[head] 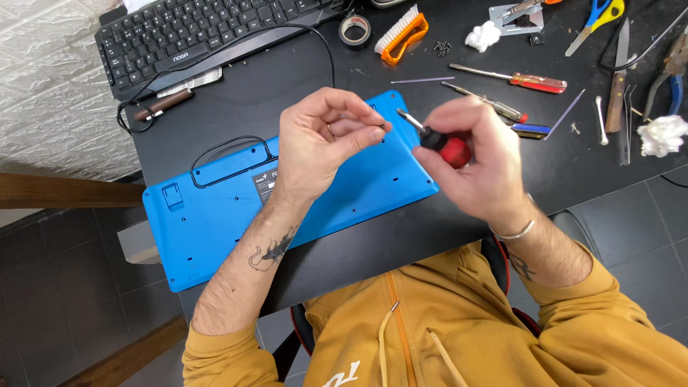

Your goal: The person uses a screwdriver to fasten screws into the underside of a blue keyboard. They repeatedly pick up screws from the desk, align them with screw holes, and tighten them in sequence across the keyboard's back panel.

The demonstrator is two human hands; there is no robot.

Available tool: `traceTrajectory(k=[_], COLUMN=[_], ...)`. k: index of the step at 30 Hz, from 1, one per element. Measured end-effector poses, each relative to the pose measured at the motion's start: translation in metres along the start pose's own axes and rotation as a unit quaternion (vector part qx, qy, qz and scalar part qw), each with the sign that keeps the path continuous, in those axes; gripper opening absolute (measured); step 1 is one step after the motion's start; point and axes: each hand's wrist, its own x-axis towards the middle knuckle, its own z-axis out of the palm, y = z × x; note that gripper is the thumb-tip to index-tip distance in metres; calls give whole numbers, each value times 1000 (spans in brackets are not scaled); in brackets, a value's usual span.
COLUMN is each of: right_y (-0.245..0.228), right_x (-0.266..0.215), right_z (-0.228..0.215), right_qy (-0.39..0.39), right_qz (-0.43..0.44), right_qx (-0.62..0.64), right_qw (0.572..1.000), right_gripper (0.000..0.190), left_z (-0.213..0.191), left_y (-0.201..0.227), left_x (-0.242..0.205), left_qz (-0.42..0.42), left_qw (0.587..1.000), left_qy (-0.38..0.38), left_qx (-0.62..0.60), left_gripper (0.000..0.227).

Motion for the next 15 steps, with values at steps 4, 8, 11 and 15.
traceTrajectory(k=[4,8,11,15], right_y=[-12,-13,-13,-12], right_x=[-4,-8,-7,-7], right_z=[-4,-6,-6,-6], right_qy=[57,77,79,81], right_qz=[-112,-139,-146,-151], right_qx=[-76,-94,-96,-92], right_qw=[989,983,982,981], right_gripper=[27,26,26,25], left_z=[0,0,0,1], left_y=[0,0,0,1], left_x=[-1,-2,-3,-3], left_qz=[-6,-18,-23,-24], left_qw=[998,999,998,998], left_qy=[-16,-23,-25,-27], left_qx=[-59,-43,-46,-42], left_gripper=[25,28,28,27])
